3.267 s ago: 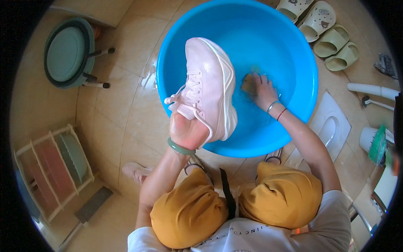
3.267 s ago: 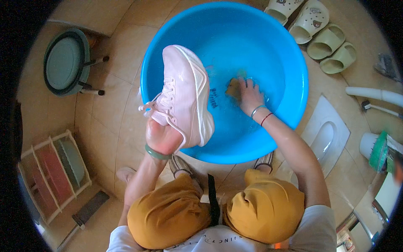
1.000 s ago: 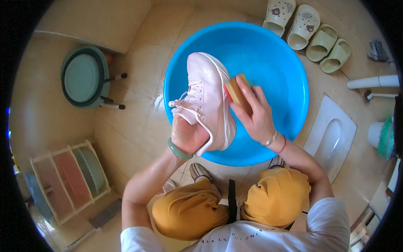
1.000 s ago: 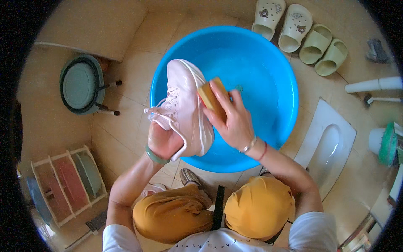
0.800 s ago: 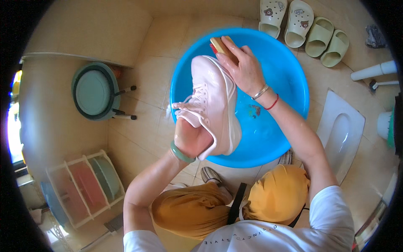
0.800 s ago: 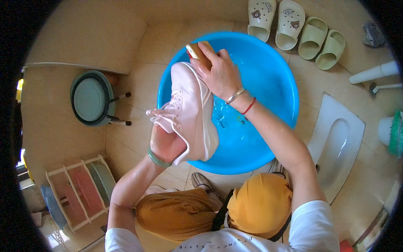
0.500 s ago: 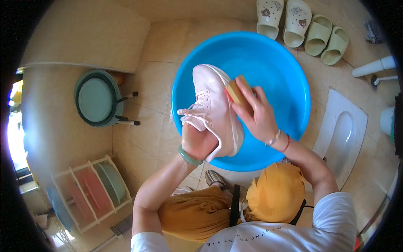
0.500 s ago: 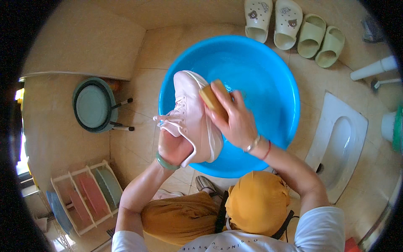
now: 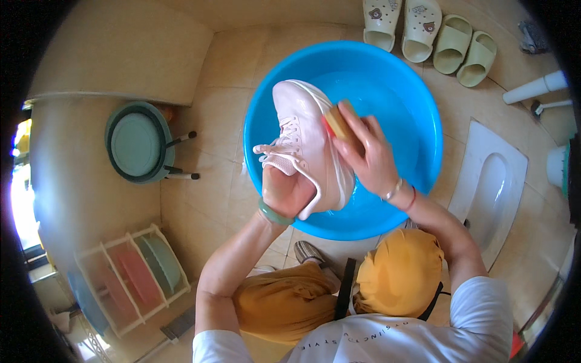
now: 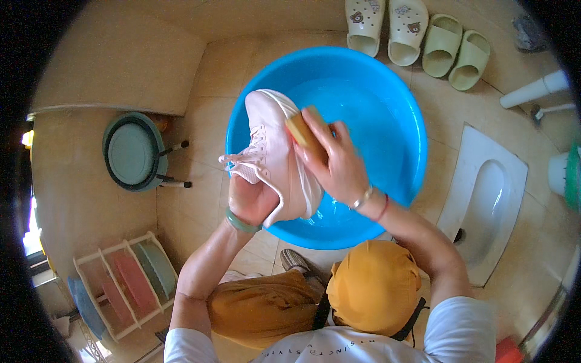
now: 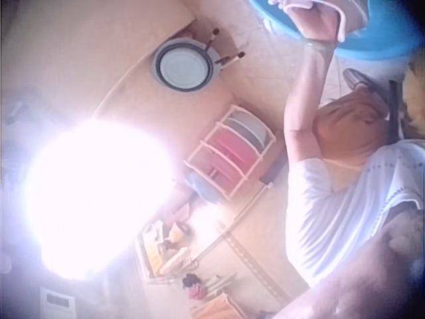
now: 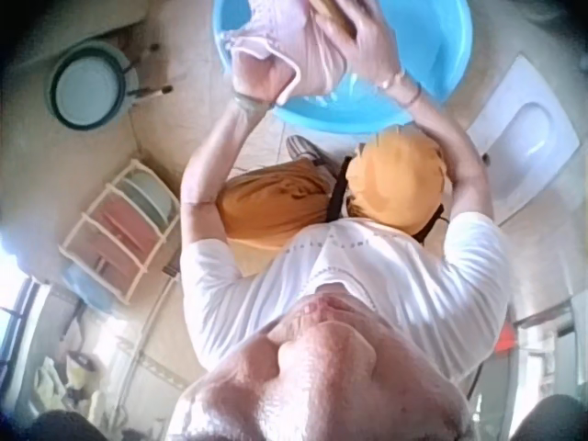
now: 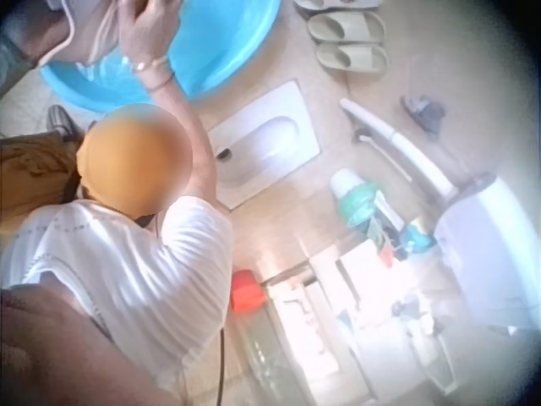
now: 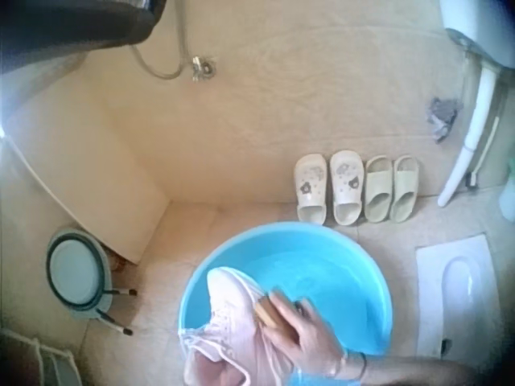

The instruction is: The person scrubs a pair of white clogs and a pair of pink sneakers in a blue basin filled with water using a sponge. They clean the exterior and interior of the clogs first, then proceed to scrub the sneakers, rinsing them in the water.

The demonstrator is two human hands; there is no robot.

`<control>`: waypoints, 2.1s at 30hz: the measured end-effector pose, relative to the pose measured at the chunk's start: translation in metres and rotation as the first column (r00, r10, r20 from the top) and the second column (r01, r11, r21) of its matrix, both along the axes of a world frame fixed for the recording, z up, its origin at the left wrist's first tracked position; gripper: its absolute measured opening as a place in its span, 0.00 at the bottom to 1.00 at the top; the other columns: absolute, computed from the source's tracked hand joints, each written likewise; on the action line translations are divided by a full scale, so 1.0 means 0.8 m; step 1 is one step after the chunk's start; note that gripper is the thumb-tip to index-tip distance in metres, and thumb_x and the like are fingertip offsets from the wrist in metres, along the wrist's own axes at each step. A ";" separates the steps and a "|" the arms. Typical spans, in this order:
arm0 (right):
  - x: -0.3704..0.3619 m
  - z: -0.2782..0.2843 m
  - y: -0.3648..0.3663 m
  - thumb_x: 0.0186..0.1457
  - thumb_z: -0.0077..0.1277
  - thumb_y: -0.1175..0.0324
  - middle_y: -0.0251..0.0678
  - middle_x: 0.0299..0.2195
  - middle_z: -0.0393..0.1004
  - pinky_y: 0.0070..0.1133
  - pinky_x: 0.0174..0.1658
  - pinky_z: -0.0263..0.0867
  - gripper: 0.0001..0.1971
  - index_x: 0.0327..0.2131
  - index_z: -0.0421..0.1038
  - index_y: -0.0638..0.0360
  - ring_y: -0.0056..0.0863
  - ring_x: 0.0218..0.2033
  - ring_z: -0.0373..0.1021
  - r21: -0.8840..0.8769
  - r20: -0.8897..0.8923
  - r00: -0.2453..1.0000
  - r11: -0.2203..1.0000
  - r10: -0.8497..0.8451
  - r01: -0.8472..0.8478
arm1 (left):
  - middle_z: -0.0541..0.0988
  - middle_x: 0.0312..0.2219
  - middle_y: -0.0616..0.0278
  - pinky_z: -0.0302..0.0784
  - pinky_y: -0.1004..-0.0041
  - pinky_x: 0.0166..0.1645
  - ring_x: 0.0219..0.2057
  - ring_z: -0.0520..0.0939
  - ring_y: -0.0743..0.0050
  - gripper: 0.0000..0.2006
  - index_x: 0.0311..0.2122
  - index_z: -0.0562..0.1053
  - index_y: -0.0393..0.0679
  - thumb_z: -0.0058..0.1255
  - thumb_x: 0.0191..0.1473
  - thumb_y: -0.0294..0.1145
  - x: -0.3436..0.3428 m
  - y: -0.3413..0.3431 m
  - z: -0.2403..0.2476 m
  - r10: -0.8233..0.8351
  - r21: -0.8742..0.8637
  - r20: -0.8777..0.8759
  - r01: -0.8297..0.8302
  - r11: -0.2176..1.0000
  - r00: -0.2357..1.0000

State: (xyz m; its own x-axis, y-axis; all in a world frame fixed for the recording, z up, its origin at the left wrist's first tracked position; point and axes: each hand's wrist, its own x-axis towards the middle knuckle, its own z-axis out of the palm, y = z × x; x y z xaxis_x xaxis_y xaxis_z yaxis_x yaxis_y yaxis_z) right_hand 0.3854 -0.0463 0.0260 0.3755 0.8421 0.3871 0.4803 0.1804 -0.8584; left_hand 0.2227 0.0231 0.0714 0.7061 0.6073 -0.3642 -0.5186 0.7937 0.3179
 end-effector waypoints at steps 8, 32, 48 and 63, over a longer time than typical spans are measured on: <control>0.054 0.014 0.089 0.57 0.52 0.54 0.50 0.37 0.70 0.30 0.34 0.69 0.28 0.57 0.63 0.58 0.42 0.33 0.68 0.041 0.190 0.972 0.990 -0.140 0.135 | 0.66 0.59 0.56 0.53 0.54 0.66 0.60 0.65 0.56 0.26 0.60 0.61 0.46 0.35 0.62 0.49 0.006 -0.013 0.008 -0.088 -0.071 0.080 0.094 0.993 0.993; 0.049 -0.142 0.039 0.60 0.42 0.46 0.49 0.47 0.70 0.37 0.47 0.66 0.30 0.60 0.59 0.52 0.49 0.46 0.68 -0.567 -0.350 0.935 0.808 -0.059 -0.161 | 0.66 0.59 0.57 0.54 0.55 0.66 0.60 0.66 0.56 0.27 0.61 0.60 0.45 0.33 0.62 0.50 -0.068 -0.015 -0.041 -0.069 -0.085 0.084 0.076 0.993 0.994; 0.021 -0.017 0.068 0.57 0.51 0.55 0.45 0.36 0.67 0.30 0.27 0.70 0.27 0.59 0.61 0.49 0.41 0.27 0.70 -0.165 0.182 0.978 0.978 -0.101 0.131 | 0.66 0.59 0.59 0.54 0.56 0.66 0.60 0.65 0.59 0.27 0.61 0.60 0.46 0.35 0.62 0.50 -0.026 -0.024 -0.040 -0.017 -0.036 0.059 0.019 0.999 0.998; 0.018 -0.034 0.065 0.56 0.52 0.53 0.43 0.36 0.67 0.30 0.25 0.71 0.30 0.61 0.59 0.47 0.43 0.27 0.72 -0.169 0.211 0.973 0.977 -0.093 0.130 | 0.65 0.59 0.59 0.53 0.56 0.66 0.61 0.64 0.58 0.26 0.61 0.60 0.47 0.33 0.62 0.49 -0.028 -0.017 -0.050 0.022 -0.121 -0.073 -0.031 0.992 0.997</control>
